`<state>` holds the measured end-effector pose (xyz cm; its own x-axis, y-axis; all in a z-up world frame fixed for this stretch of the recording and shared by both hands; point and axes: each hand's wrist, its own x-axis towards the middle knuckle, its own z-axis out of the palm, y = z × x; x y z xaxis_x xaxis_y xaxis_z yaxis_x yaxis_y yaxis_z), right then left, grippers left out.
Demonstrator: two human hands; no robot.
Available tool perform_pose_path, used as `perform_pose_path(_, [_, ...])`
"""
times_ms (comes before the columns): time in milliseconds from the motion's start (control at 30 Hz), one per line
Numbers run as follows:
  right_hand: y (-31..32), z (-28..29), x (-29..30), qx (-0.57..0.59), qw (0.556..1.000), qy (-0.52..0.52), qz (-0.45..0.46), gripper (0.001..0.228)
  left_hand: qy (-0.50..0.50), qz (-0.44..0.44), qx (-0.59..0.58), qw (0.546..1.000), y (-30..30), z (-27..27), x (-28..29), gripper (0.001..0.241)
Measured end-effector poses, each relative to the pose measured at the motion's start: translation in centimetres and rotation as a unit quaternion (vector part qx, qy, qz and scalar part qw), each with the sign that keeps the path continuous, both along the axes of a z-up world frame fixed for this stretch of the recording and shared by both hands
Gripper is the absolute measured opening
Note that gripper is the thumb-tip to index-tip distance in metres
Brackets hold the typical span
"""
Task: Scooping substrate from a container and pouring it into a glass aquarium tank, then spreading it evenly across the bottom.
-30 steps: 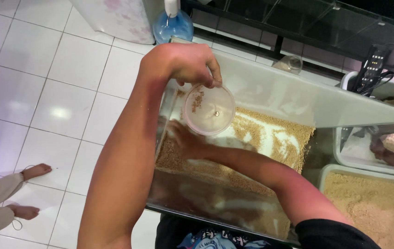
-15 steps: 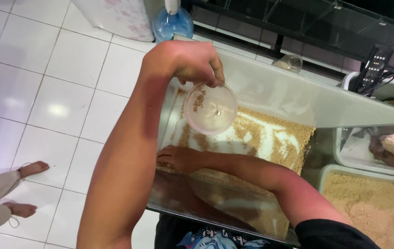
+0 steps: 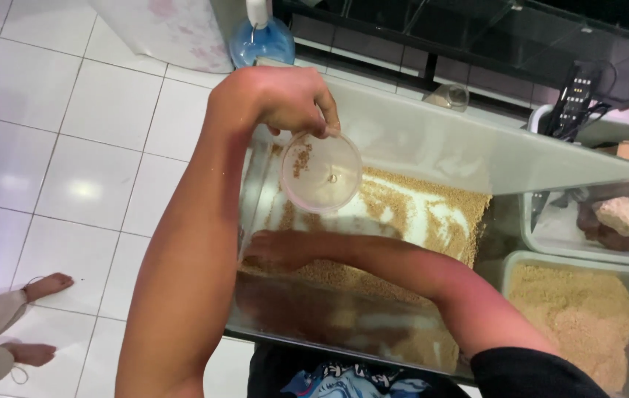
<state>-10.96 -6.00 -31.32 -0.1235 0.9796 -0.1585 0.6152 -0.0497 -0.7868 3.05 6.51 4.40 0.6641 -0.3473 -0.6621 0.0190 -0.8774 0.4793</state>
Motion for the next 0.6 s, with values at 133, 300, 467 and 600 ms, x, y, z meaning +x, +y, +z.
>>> perform_pose_path(133, [-0.1,-0.6,0.2,0.027,0.998,-0.015,0.062,0.031,-0.008,0.001,0.006,1.000,0.1,0.0,0.0,0.034])
perform_pose_path(300, [-0.6,-2.0,1.5,-0.069,0.997,-0.015,0.020,0.080,0.003,0.004,0.004,1.000,0.0,0.2,-0.1,0.035])
perform_pose_path(467, [-0.5,-3.5,-1.1,-0.021,0.992,-0.062,0.112,0.058,0.001,-0.004,0.003,1.000,0.0,0.2,-0.1,0.034])
perform_pose_path(600, [-0.5,0.5,1.5,-0.123,0.964,-0.112,0.209,0.006,0.006,-0.001,0.014,1.000,-0.1,0.2,-0.2,0.037])
